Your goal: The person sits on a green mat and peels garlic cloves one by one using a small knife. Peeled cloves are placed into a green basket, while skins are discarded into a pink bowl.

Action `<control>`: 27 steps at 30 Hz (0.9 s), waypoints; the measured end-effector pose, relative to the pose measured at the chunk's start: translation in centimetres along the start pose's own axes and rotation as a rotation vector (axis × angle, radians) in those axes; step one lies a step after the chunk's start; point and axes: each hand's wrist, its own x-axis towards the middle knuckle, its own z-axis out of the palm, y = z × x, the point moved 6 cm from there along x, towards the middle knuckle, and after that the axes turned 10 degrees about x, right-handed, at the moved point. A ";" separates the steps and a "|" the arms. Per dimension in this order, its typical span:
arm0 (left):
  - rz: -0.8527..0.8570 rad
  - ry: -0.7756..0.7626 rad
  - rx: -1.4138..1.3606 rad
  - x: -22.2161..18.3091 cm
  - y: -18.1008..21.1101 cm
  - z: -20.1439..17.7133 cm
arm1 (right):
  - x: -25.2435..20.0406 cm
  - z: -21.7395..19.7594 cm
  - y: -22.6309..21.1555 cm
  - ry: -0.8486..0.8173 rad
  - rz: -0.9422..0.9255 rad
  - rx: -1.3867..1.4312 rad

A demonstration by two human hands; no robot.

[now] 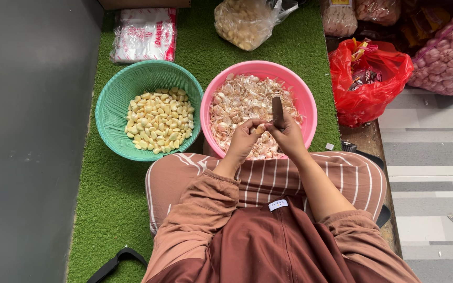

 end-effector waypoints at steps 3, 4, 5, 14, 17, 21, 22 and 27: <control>0.021 0.027 -0.053 0.1 0.2 -0.2 | -0.4 -0.1 -1.1 0.004 0.031 0.118; 0.013 0.041 -0.079 0.0 0.2 -0.4 | -0.4 0.0 -1.4 -0.006 0.026 0.049; 0.005 0.054 -0.104 0.1 0.1 -0.6 | -0.5 0.0 -1.8 -0.017 0.020 -0.020; 0.135 0.068 -0.059 0.2 -0.6 -1.1 | -2.2 1.5 -4.1 -0.077 -0.005 -0.218; 0.167 0.085 0.017 0.4 -1.0 -1.3 | -2.3 2.0 -5.1 -0.090 -0.058 -0.264; 0.167 0.090 0.080 0.3 -1.1 -1.4 | -2.5 1.9 -4.8 -0.082 0.007 -0.355; 0.166 0.094 0.098 0.2 -1.0 -1.5 | -2.6 1.9 -4.6 -0.078 0.001 -0.374; 0.167 0.105 0.165 -0.1 -0.3 -1.2 | -2.8 2.4 -3.3 -0.067 -0.082 -0.348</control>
